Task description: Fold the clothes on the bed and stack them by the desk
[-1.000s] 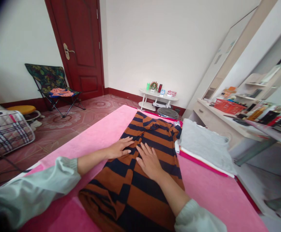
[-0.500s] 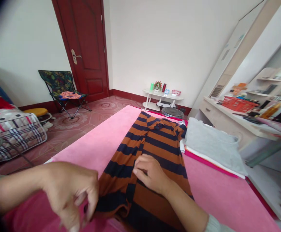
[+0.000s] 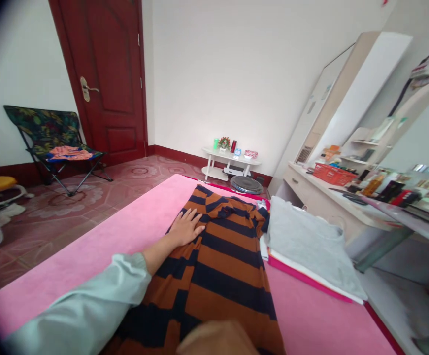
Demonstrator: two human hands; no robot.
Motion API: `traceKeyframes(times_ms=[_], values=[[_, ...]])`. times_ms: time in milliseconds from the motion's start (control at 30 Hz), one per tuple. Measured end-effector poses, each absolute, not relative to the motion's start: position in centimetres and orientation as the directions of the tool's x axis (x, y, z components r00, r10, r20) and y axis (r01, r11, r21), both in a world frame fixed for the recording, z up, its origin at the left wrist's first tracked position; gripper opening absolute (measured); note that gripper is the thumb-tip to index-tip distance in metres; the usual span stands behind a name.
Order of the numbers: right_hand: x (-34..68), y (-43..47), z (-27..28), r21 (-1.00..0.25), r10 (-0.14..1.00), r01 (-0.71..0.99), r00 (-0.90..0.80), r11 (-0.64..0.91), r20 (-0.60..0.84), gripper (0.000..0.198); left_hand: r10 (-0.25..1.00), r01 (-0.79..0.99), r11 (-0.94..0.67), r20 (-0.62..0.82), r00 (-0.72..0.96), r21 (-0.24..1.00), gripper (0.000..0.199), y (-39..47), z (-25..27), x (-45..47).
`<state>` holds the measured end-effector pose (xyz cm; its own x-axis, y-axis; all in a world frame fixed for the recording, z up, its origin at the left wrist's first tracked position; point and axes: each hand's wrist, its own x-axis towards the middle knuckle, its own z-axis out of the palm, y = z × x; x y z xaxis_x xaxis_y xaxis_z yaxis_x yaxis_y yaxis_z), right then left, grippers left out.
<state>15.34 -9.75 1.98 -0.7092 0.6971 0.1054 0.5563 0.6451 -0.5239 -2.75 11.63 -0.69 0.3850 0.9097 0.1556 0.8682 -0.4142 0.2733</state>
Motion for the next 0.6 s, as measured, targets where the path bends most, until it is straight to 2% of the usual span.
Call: traceKeyframes(times_ms=[33, 67, 133, 200, 267, 367, 467, 600], values=[[16.8, -8.1, 3.1, -0.509, 0.742, 0.599, -0.659, 0.618, 0.125, 0.030, 0.914, 0.882, -0.400, 0.183, 0.362, 0.249, 0.063, 11.8, -1.2, -2.6], [18.2, -6.1, 4.2, -0.457, 0.830, 0.708, -0.539, 0.539, 0.143, 0.030, 0.914, 0.892, -0.391, 0.208, 0.348, 0.228, 0.063, 12.0, -1.6, -2.4], [21.0, -1.2, 6.1, -0.260, 0.917, 0.887, -0.328, 0.381, 0.225, 0.032, 0.905, 0.892, -0.402, 0.239, 0.352, 0.209, 0.062, 12.3, -2.0, -2.4], [23.6, 4.1, 7.1, -0.007, 0.932, 0.973, -0.218, 0.230, 0.290, 0.038, 0.895, 0.883, -0.421, 0.256, 0.366, 0.208, 0.061, 12.6, -2.2, -2.6], [25.6, 8.5, 7.4, 0.229, 0.929, 0.973, -0.108, 0.025, 0.355, 0.037, 0.891, 0.879, -0.427, 0.265, 0.368, 0.213, 0.060, 12.8, -2.3, -2.8], [27.4, 12.5, 6.8, 0.443, 0.952, 0.881, 0.025, -0.165, 0.306, 0.032, 0.889, 0.874, -0.429, 0.280, 0.363, 0.228, 0.059, 12.8, -2.3, -3.0], [28.0, 13.9, 5.8, 0.506, 0.975, 0.843, 0.085, -0.180, 0.206, 0.029, 0.887, 0.868, -0.432, 0.288, 0.361, 0.244, 0.058, 12.7, -2.2, -3.0], [27.7, 14.0, 6.2, 0.409, 0.974, 0.901, 0.059, -0.148, 0.221, 0.025, 0.885, 0.863, -0.435, 0.299, 0.357, 0.256, 0.057, 12.6, -2.1, -2.9]])
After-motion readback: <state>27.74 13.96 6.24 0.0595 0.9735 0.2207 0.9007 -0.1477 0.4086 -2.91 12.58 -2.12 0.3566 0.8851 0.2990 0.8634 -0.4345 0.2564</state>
